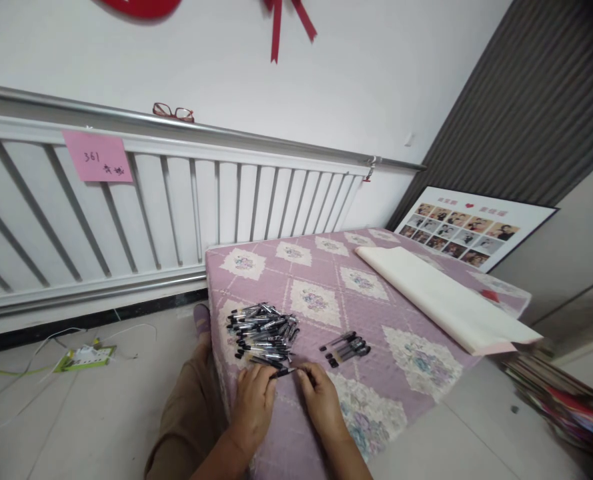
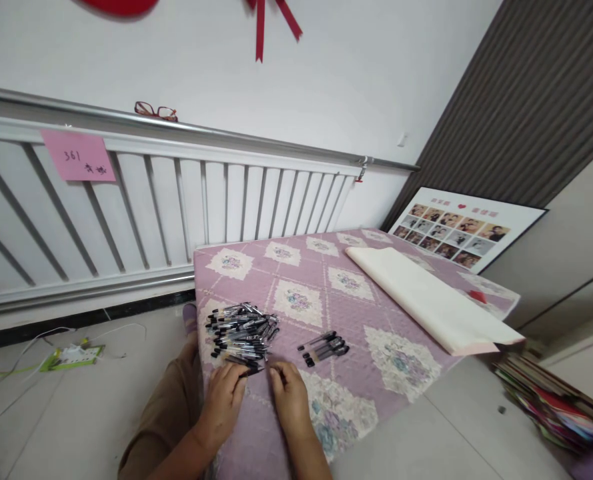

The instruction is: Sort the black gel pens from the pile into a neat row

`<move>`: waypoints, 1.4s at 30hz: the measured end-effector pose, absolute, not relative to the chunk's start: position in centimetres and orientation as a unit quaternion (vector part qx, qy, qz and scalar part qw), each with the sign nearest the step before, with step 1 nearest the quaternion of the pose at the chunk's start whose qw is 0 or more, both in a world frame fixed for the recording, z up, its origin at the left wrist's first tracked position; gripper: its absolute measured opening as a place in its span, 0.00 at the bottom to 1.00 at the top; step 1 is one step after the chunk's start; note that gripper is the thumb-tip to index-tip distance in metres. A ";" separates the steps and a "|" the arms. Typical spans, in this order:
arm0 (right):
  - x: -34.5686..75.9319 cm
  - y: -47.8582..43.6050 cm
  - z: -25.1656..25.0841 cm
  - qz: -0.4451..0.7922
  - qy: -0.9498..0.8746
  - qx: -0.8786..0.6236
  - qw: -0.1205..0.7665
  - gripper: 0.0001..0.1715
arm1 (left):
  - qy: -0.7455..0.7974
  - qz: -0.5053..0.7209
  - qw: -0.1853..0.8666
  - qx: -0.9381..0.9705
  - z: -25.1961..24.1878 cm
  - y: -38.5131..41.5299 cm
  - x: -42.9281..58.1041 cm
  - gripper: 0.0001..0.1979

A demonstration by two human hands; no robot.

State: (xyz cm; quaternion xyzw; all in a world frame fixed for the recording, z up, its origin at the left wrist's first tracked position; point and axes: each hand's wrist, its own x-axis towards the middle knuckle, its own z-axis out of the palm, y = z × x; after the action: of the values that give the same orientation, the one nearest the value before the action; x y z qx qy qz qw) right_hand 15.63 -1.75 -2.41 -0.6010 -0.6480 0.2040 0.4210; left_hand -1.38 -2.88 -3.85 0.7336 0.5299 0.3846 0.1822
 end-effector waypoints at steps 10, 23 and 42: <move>12.8 2.1 -2.0 0.109 -0.746 -0.592 0.284 0.11 | 0.508 0.422 0.198 0.725 -3.9 -2.7 -1.5 0.14; 12.5 3.0 0.8 0.085 -0.775 -0.619 0.096 0.06 | 0.511 0.421 0.175 0.729 -3.5 -2.6 -1.5 0.13; 17.6 -2.7 -3.0 0.340 -0.404 -0.622 0.578 0.19 | 0.508 0.394 0.166 0.748 -3.6 -2.6 -1.3 0.12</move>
State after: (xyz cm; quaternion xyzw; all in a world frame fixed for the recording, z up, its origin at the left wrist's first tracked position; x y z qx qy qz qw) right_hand 17.60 -2.72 -2.96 -0.6223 -0.4038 0.3405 0.5777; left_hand -1.31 -2.57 -3.63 0.7476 0.5084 0.3935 0.1665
